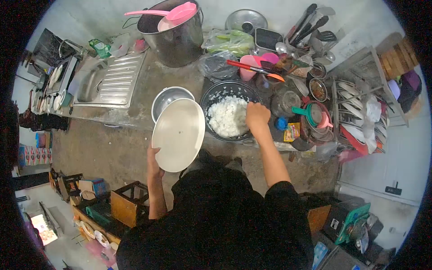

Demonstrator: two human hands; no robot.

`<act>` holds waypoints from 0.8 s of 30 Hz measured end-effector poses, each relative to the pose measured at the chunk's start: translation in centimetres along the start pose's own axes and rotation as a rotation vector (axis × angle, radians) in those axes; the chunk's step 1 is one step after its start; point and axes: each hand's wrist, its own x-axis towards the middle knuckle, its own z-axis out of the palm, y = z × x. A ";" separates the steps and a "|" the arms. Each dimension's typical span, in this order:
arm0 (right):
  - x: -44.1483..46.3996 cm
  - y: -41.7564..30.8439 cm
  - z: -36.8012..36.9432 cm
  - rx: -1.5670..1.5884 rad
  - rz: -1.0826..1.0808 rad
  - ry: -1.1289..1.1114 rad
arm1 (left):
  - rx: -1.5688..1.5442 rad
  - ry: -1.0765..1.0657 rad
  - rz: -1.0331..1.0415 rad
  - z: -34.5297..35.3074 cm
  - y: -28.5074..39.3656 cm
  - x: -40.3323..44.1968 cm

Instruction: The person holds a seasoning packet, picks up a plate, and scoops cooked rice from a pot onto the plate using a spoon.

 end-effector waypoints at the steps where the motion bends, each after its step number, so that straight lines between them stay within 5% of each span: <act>1: 0.7 -0.3 0.2 -0.055 -0.008 -0.044 | 0.000 0.001 -0.001 -0.3 0.0 0.5; 16: 1.1 0.9 1.0 0.003 -0.117 -0.165 | 0.147 0.130 0.101 1.0 -0.2 2.7; 22: 2.8 -0.2 0.6 0.060 -0.103 -0.419 | 0.080 0.225 0.082 0.7 -0.1 2.4; 24: 3.0 -0.1 1.2 0.055 -0.140 -0.377 | 0.138 0.299 0.233 0.7 1.5 1.7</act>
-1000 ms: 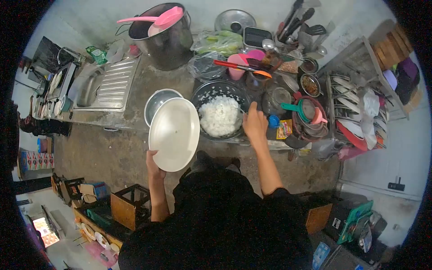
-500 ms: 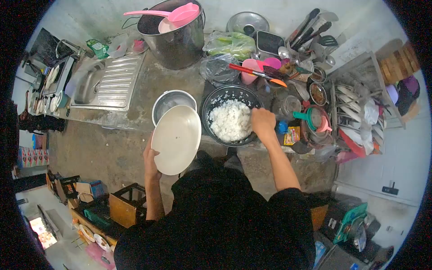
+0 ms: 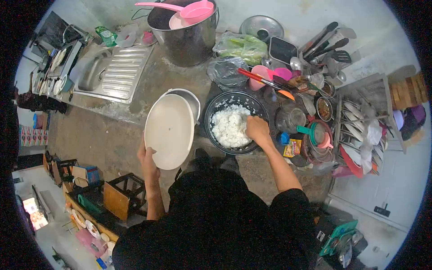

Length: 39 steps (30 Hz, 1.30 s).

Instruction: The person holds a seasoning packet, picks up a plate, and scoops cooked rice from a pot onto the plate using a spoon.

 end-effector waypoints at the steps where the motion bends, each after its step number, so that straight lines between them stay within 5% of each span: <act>1: 0.1 0.0 0.2 -0.011 -0.030 0.046 | 0.068 -0.022 0.024 0.1 1.1 -0.2; 5: 0.5 0.3 0.0 0.010 -0.057 0.011 | 0.305 -0.051 0.145 0.8 -1.3 -0.3; 15: 0.6 -0.1 2.1 0.105 0.048 -0.084 | 0.219 -0.080 0.090 3.3 -3.4 0.6; 29: 0.0 -3.3 4.1 0.197 -0.201 -0.280 | 0.196 -0.020 0.139 3.5 -2.2 -0.5; 31: 0.4 -2.5 5.0 0.502 -0.199 -0.139 | 0.192 -0.009 0.151 3.7 -2.7 -0.7; 39: 1.0 -0.9 5.0 0.759 -0.157 -0.248 | 0.196 -0.034 0.225 5.4 -2.0 -0.2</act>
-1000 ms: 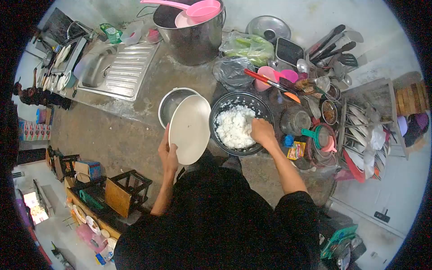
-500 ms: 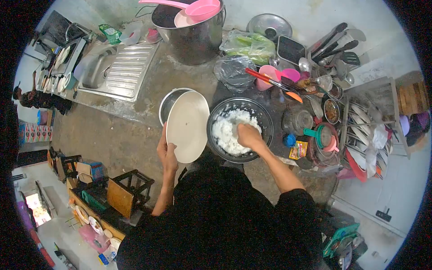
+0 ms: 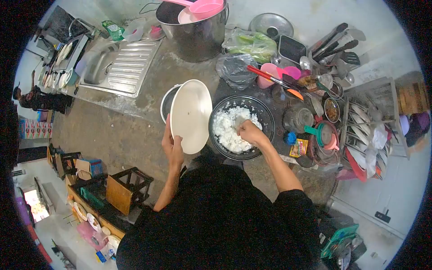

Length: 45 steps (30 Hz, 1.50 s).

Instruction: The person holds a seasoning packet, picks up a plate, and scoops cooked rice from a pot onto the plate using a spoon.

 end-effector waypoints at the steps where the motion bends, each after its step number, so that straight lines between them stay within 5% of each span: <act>1: -0.2 0.2 0.0 0.056 -0.044 0.046 | -0.002 -0.004 0.003 0.2 0.1 0.3; 8: -4.0 -2.0 -1.8 0.289 0.038 0.024 | 0.074 0.036 0.057 -0.2 0.2 1.8; 11: -5.2 -1.3 -2.5 0.068 -0.090 0.115 | 0.125 0.111 0.106 -2.0 1.7 2.7; 13: -6.7 -1.8 -3.0 0.020 -0.147 0.182 | -0.181 0.131 0.054 -3.0 2.8 2.9; 21: -13.2 -4.1 -5.9 0.194 -0.082 0.206 | -0.087 -0.113 -0.088 0.8 3.3 0.0; 26: -15.8 -7.8 -4.5 -0.064 -0.263 0.640 | -0.313 -0.253 -0.246 5.5 0.7 -2.3; 32: -14.1 -4.4 -0.6 -0.352 -0.426 0.747 | -0.473 -0.263 -0.319 9.7 0.1 -4.1; 45: -12.7 0.3 -5.0 -0.360 -0.593 0.854 | -0.501 -0.202 -0.270 11.7 -0.7 -6.9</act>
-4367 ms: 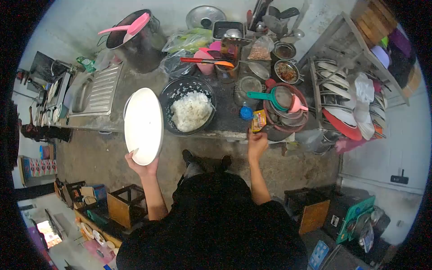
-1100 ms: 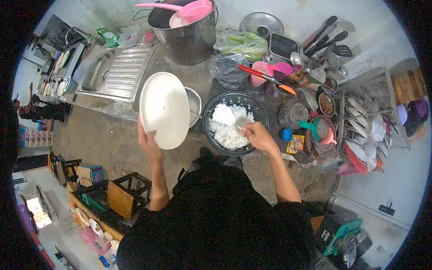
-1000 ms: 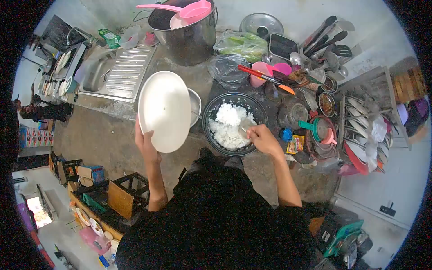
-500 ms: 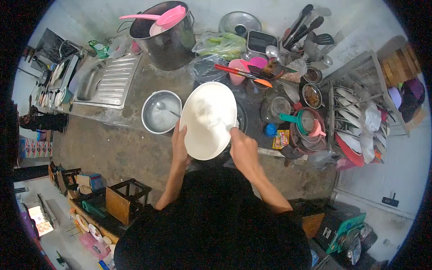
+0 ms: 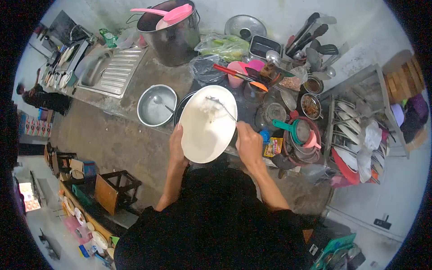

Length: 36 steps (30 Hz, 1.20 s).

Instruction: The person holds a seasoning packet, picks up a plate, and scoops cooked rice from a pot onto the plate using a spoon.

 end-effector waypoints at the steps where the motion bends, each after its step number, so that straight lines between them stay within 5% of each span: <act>1: 0.2 0.4 0.0 0.010 0.006 -0.030 | -0.001 0.008 0.006 0.0 0.1 -0.1; 14: 1.2 1.3 -0.1 0.079 -0.064 0.057 | -0.040 0.042 -0.082 -0.1 -0.3 -0.7; 23: 1.5 0.3 -3.8 -0.035 0.040 -0.217 | -0.047 0.079 -0.091 -1.5 -0.4 -1.3; 30: 2.3 -1.0 -4.1 0.114 0.096 -0.190 | -0.047 0.196 -0.041 -4.3 1.6 -2.8; 36: 3.3 -0.2 -2.3 -0.245 0.028 -0.483 | 0.012 0.399 0.090 -9.1 4.7 -5.8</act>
